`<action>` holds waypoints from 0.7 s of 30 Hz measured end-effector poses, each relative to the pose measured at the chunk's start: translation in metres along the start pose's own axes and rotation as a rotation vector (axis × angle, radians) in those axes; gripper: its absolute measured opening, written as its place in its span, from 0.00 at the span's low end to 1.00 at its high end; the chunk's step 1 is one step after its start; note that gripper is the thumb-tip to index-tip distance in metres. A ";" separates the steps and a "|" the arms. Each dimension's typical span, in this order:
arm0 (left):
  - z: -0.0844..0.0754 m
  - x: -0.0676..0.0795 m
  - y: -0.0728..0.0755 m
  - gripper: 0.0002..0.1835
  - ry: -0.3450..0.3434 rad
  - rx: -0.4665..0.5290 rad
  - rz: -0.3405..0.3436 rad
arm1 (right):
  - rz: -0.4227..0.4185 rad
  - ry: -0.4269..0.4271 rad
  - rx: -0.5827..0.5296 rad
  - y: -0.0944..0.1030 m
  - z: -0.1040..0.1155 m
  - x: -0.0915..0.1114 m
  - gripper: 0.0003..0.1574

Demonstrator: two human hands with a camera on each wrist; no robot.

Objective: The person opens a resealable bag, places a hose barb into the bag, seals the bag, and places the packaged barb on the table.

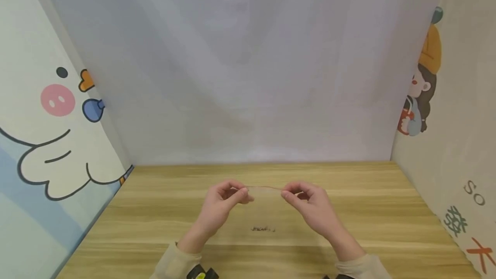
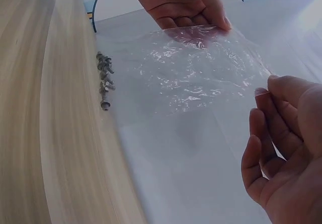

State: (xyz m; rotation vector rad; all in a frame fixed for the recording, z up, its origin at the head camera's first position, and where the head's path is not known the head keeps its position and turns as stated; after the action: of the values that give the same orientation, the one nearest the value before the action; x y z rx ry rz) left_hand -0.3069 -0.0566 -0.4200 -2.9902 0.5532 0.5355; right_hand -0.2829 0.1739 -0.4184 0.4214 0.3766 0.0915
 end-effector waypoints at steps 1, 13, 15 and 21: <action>-0.002 0.000 -0.001 0.11 -0.016 -0.003 0.001 | -0.007 0.014 0.001 0.000 0.002 0.000 0.08; -0.002 -0.002 -0.013 0.11 0.015 0.033 0.058 | -0.044 0.075 0.001 0.000 0.013 0.001 0.04; -0.002 -0.003 -0.015 0.12 0.018 0.022 0.051 | -0.046 0.075 0.001 0.000 0.014 0.001 0.04; -0.008 -0.004 -0.017 0.08 -0.016 -0.035 -0.002 | -0.057 0.056 -0.014 -0.003 0.012 0.001 0.05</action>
State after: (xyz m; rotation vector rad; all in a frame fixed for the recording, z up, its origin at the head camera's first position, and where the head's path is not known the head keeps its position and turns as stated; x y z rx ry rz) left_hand -0.3018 -0.0402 -0.4113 -3.0167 0.5446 0.5745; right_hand -0.2770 0.1668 -0.4098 0.3942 0.4422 0.0507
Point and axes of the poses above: each hand's wrist, its own x-axis away from the middle knuckle, its own y-axis out of the back of the hand, z = x × y, the point moved 9 cm from there along -x, towards the middle knuckle, and after that the axes turned 5 degrees about x, right-handed, at the moved point
